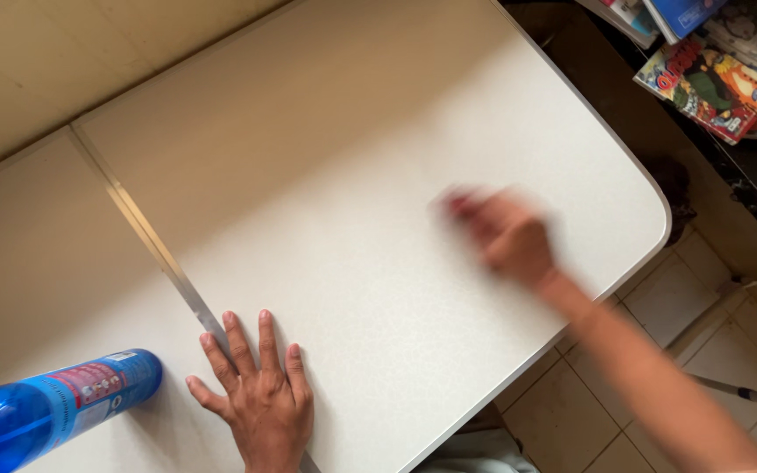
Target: The person wipes a white tabletop with a red cloth while holding a blue spray bottle nearby. The person repeatedly wipes the surface in circular and linear motions across the entire table.
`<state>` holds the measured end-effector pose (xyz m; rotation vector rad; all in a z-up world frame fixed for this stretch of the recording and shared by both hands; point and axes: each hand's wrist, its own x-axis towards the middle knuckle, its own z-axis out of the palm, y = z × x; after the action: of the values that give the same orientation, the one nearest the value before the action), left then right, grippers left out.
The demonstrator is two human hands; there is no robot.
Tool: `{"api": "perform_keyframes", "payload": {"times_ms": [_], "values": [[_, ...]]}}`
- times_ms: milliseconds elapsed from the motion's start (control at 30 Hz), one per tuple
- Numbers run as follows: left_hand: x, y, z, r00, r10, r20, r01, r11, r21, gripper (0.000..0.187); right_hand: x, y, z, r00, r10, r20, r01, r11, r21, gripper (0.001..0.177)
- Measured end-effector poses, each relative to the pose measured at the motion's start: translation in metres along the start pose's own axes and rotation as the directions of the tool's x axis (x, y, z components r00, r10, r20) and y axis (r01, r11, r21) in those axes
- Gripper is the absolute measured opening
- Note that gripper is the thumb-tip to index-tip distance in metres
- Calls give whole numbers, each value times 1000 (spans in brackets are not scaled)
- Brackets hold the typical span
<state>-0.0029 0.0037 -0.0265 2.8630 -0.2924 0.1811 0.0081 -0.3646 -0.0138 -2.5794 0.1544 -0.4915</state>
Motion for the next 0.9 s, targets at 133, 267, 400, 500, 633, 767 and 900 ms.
{"api": "perform_keyframes", "payload": {"times_ms": [133, 267, 400, 500, 633, 767, 900], "values": [[1, -1, -1, 1000, -8, -4, 8, 1000, -11, 54, 28, 113, -55, 917, 266, -298, -355, 885, -302, 24], [0, 0, 0, 1000, -10, -20, 10, 1000, -17, 54, 35, 136, -44, 843, 87, -530, -421, 720, -552, 29], [0, 3, 1, 1000, -9, -22, 9, 1000, -6, 54, 31, 19, 8, 957, 239, -162, -239, 971, 18, 31], [1, 4, -2, 1000, -9, -13, 9, 1000, -15, 53, -10, -112, 37, 965, -254, 56, 246, 961, 126, 23], [1, 0, -8, 1000, 14, -6, -14, 998, -69, 54, -68, -191, 48, 874, -430, 224, 361, 886, 292, 44], [3, -2, -7, 1000, -12, -10, 11, 999, -48, 52, -57, -148, 50, 912, -391, 125, 366, 912, 183, 21], [2, -2, -3, 1000, -11, -19, 10, 999, -53, 49, -13, -58, 27, 994, -97, -57, 88, 987, -134, 24]]}}
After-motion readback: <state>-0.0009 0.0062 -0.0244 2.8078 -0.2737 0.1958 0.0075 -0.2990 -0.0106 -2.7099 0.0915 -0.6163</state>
